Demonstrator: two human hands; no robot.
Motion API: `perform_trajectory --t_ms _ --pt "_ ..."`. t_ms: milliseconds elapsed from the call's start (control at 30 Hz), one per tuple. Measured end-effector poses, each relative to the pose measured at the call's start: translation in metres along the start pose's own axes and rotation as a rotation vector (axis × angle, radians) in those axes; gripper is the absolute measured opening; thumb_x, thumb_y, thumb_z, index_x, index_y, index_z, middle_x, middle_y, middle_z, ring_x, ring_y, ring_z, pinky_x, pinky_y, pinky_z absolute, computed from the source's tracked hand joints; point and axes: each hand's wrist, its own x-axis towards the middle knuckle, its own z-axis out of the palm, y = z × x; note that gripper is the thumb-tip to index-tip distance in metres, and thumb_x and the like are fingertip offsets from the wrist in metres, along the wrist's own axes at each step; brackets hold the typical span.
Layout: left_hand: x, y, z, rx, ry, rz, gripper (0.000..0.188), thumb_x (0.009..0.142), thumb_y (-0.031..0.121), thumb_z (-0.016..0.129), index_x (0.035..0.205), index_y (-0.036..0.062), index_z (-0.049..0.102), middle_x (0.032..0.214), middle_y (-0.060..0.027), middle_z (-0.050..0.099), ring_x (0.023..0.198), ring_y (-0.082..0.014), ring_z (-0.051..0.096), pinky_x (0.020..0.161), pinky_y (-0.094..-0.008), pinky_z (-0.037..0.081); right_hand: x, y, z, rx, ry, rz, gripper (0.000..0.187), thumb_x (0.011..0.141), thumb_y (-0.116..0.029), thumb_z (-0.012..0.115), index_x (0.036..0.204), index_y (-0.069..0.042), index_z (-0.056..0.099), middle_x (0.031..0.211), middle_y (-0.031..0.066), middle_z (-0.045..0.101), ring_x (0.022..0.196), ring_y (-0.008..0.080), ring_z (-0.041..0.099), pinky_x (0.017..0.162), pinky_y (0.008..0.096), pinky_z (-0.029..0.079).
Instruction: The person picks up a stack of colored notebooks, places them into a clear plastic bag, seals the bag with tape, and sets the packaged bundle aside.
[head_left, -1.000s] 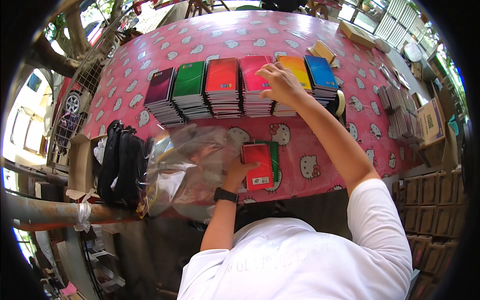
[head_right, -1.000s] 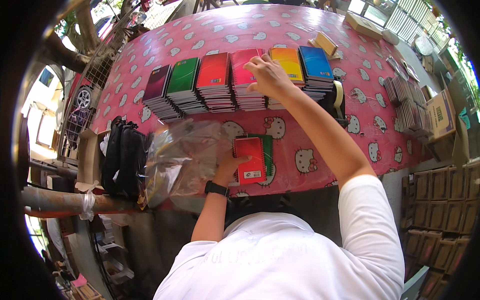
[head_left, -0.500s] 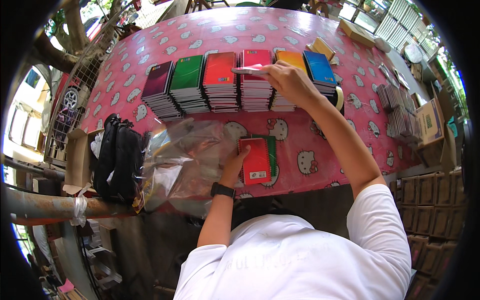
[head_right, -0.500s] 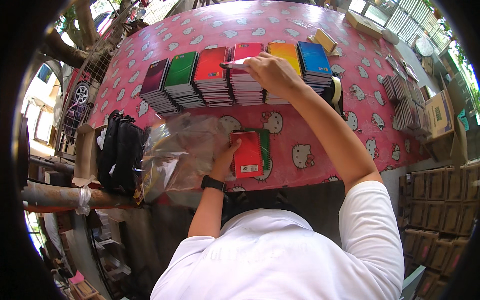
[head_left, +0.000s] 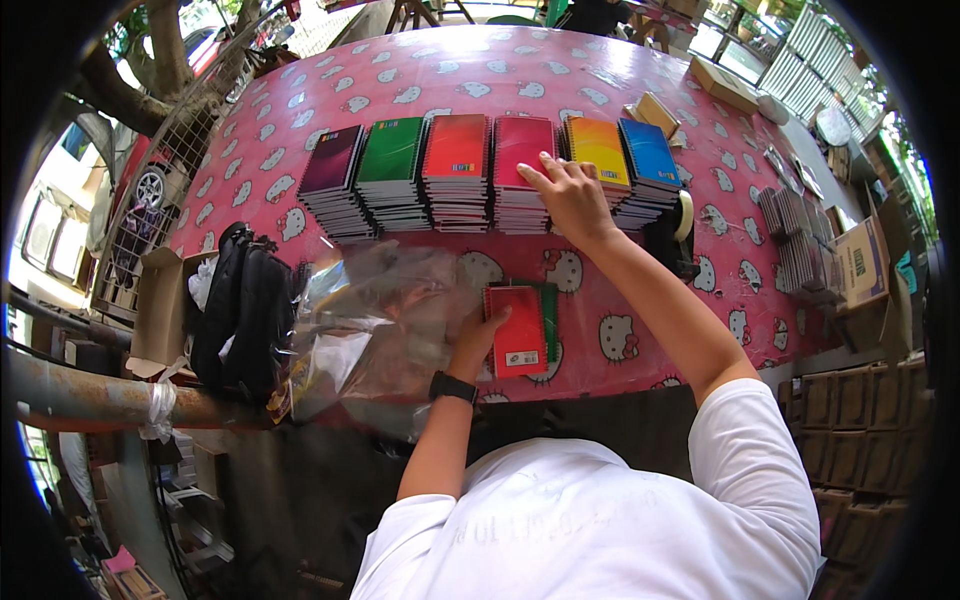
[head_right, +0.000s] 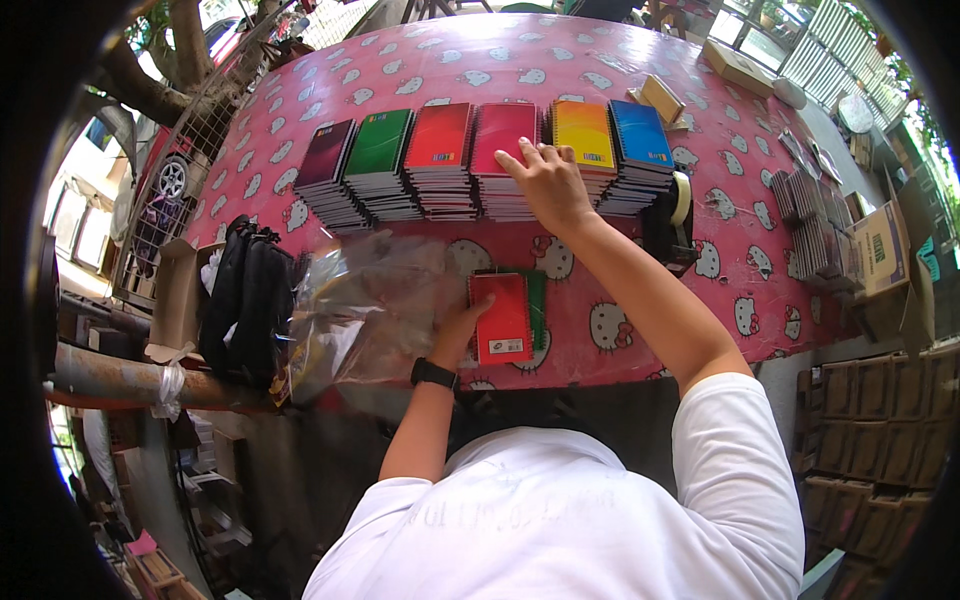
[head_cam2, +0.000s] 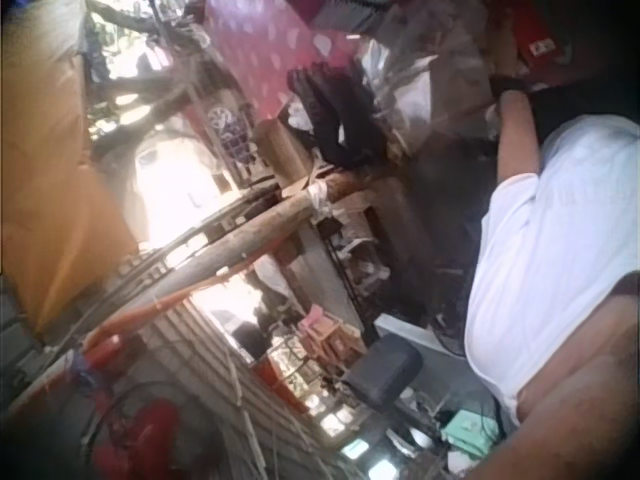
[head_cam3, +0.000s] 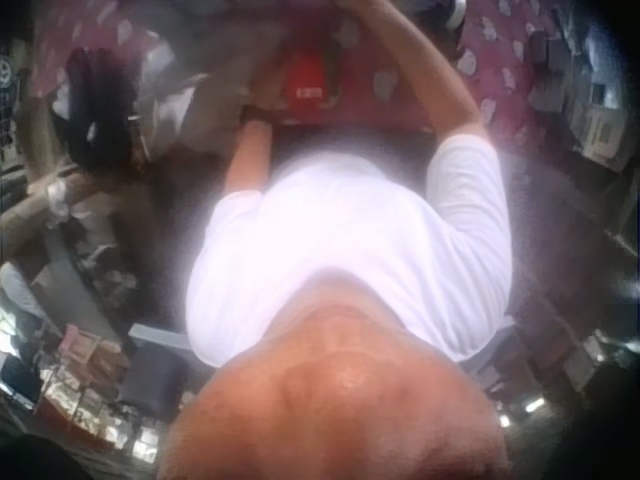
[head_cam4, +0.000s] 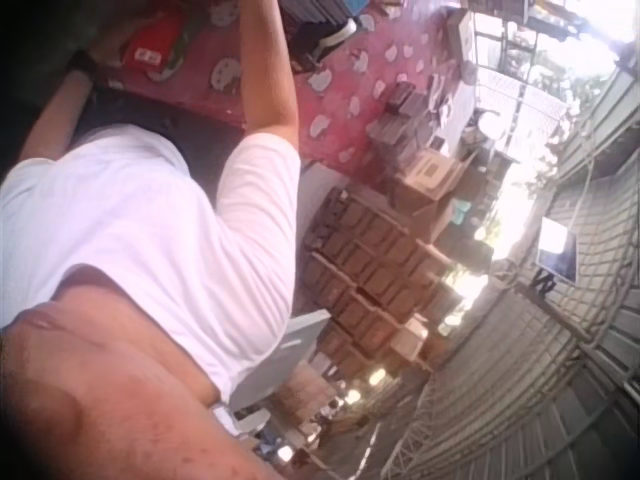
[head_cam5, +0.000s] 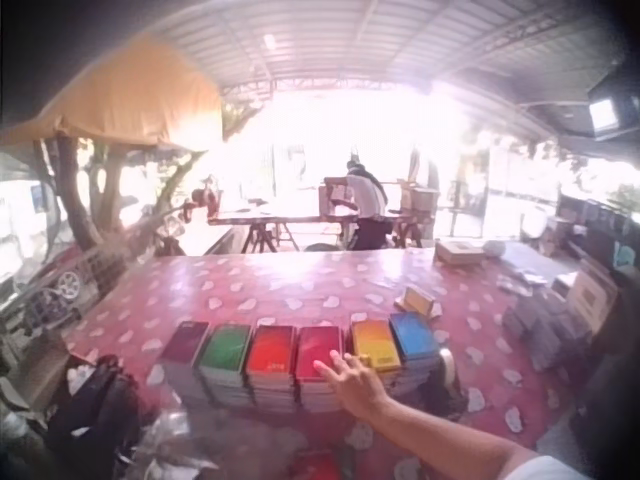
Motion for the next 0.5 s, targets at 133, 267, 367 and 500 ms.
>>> perform_trajectory --t_ms 133,267,367,500 --pt "0.004 -0.001 0.001 -0.011 -0.043 0.031 0.05 0.085 0.036 0.064 0.115 -0.003 0.056 0.102 -0.0108 0.064 0.092 -0.0158 0.059 0.081 -0.0294 0.045 0.005 0.023 -0.017 0.121 0.066 -0.103 0.03 0.088 -0.01 0.054 0.117 -0.016 0.06 0.104 0.0141 0.065 0.091 0.0225 0.064 0.081 0.0379 0.048" --pt "0.009 -0.011 -0.011 -0.071 0.0 -0.016 0.053 0.088 0.045 0.058 0.115 -0.0005 0.056 0.104 -0.0088 0.063 0.096 -0.0153 0.058 0.082 -0.0291 0.045 0.03 0.028 -0.077 0.716 0.206 0.258 0.025 0.089 -0.015 0.056 0.113 -0.007 0.061 0.097 0.0115 0.068 0.084 0.0233 0.066 0.076 0.0343 0.051" --pt "0.002 -0.008 -0.013 -0.401 -0.047 -0.118 0.057 0.09 0.051 0.052 0.116 0.0016 0.056 0.106 -0.0073 0.062 0.099 -0.0149 0.057 0.084 -0.0288 0.044 0.002 0.027 -0.079 1.105 -0.261 0.417 0.034 0.087 -0.02 0.061 0.114 -0.001 0.059 0.099 0.0126 0.066 0.086 0.0201 0.063 0.075 0.0325 0.051" --pt "0.0 0.015 0.0 -0.48 -0.208 -0.105 0.055 0.088 0.048 0.056 0.117 0.0018 0.056 0.106 -0.0066 0.062 0.101 -0.015 0.057 0.087 -0.0292 0.044 -0.05 -0.028 -0.034 1.05 -0.981 0.378 0.033 0.082 -0.018 0.064 0.109 0.0 0.062 0.093 0.015 0.066 0.09 0.0269 0.063 0.073 0.0364 0.052"
